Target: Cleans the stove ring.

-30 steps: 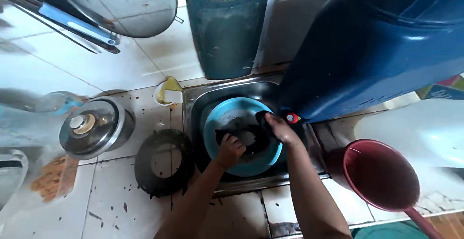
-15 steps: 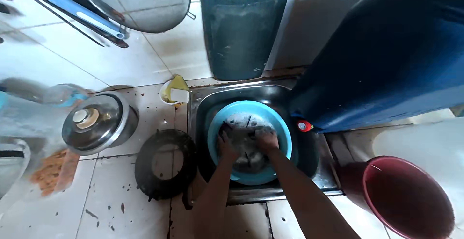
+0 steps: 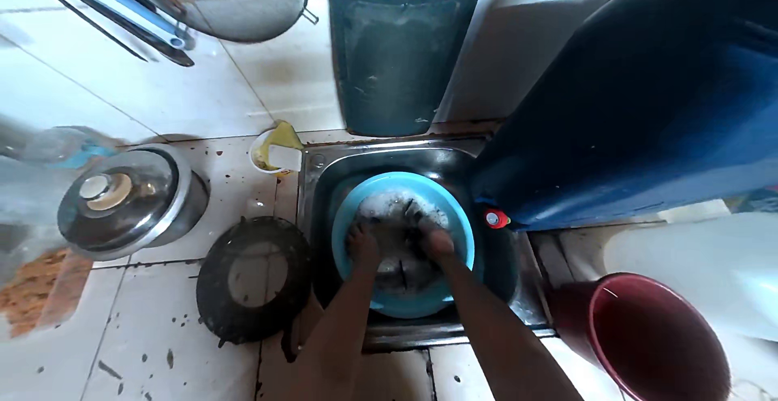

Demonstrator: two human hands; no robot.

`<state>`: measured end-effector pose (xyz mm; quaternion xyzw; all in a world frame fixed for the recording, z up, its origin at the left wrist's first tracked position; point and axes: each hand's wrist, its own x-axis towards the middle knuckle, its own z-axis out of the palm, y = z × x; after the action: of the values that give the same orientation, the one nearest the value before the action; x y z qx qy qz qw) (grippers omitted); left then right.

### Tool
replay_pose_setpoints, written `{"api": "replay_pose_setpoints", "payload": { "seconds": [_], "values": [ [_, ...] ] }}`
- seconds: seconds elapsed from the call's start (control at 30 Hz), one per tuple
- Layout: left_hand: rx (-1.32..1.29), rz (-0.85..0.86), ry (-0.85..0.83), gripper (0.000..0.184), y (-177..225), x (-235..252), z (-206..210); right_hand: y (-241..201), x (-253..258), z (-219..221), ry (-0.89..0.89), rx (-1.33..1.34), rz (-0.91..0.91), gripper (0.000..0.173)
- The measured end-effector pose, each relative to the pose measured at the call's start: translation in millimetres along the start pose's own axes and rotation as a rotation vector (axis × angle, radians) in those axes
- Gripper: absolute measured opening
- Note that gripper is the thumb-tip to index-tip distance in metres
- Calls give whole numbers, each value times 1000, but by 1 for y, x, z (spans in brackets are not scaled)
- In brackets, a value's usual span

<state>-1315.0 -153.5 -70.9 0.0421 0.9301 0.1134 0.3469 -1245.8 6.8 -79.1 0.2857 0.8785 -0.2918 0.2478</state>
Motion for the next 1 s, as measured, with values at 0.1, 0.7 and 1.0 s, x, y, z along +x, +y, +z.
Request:
{"api": "replay_pose_setpoints", "payload": {
  "seconds": [0.1, 0.7, 1.0],
  "values": [
    [1, 33, -16, 80, -2, 6, -2, 7, -10, -13, 441, 861, 25, 38],
    [-1090, -21, -10, 42, -23, 17, 2, -95, 28, 25, -18, -162, -321, 56],
    [-747, 72, 53, 40, -7, -24, -48, -97, 21, 4, 437, 938, 193, 47]
  ]
}}
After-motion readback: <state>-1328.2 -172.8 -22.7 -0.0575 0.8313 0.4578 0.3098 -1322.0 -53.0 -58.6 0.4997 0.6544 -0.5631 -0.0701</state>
